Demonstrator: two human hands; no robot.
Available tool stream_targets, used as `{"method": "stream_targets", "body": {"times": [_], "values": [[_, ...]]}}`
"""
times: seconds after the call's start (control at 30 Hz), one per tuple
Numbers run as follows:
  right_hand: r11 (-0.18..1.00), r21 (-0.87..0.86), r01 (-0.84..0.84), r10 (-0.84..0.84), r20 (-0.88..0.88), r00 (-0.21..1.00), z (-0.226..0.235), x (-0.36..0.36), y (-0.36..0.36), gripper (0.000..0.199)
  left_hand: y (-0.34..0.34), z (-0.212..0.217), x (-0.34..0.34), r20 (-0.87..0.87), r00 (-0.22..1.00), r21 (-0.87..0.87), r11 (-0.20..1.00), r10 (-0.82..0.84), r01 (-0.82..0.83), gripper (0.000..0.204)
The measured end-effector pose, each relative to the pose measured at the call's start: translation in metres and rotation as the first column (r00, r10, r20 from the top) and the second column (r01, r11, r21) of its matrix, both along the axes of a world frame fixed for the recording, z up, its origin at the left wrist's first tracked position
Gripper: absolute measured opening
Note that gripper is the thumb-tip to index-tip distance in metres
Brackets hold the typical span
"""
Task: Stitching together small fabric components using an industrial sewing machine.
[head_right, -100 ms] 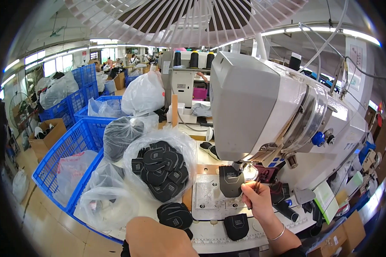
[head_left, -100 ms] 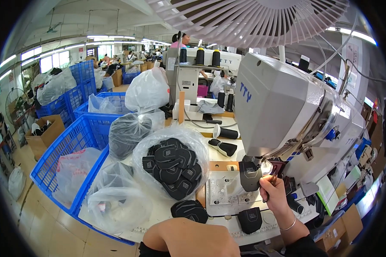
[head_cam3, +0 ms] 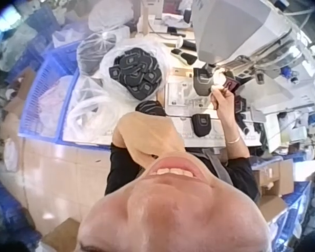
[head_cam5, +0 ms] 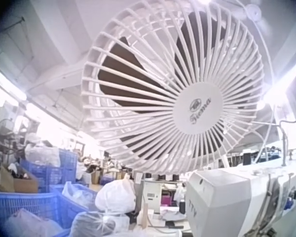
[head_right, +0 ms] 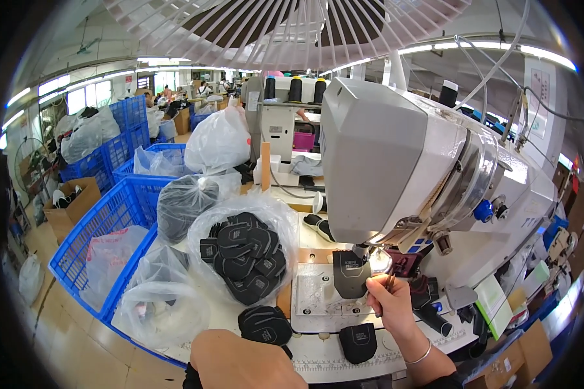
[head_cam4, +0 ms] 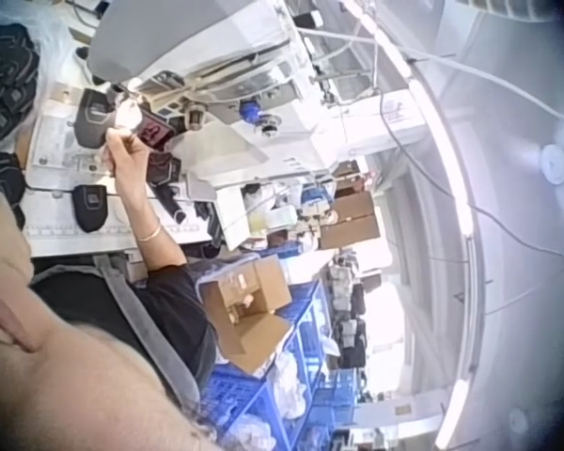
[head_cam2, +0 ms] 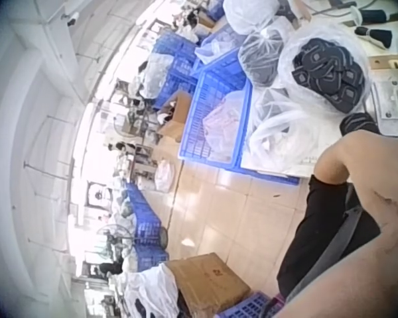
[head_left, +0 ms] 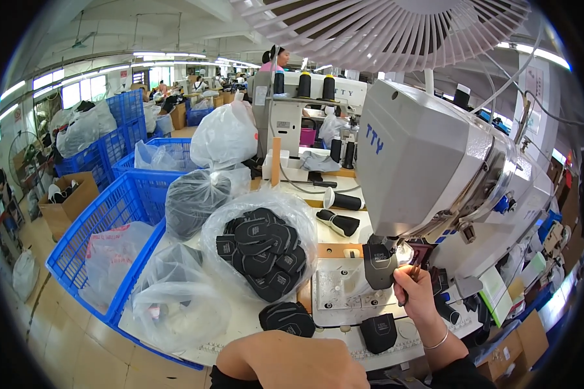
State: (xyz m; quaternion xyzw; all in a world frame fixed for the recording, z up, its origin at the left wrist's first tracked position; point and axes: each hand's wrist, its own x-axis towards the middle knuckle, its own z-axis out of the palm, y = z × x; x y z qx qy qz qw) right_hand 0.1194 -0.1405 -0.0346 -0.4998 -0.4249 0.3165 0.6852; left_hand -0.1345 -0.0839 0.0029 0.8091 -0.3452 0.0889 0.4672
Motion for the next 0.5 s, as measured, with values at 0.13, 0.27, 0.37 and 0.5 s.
{"method": "stream_targets", "body": {"times": [0.13, 0.27, 0.37, 0.5], "values": [[1.0, -0.012, 0.008, -0.008, 0.001, 1.0, -0.001, -0.001, 0.0, 0.014, 0.014, 0.031, 0.013, 0.291, 0.955, 0.045, 0.998, -0.054, 0.043, 0.029], [0.999, -0.019, 0.026, -0.026, 0.001, 1.0, 0.001, -0.002, -0.001, 0.014, 0.017, 0.047, 0.014, 0.19, 0.982, 0.126, 0.992, 0.005, -0.029, 0.028], [1.0, -0.007, 0.03, -0.029, 0.002, 1.0, 0.001, -0.002, -0.001, 0.015, 0.018, 0.05, 0.015, 0.18, 0.982, 0.158, 0.987, -0.049, 0.02, 0.028], [1.0, -0.006, -0.003, 0.003, 0.0, 1.0, 0.001, -0.005, 0.0, 0.015, 0.013, 0.058, -0.003, 0.138, 0.977, 0.043, 0.986, -0.162, 0.158, 0.028]]}}
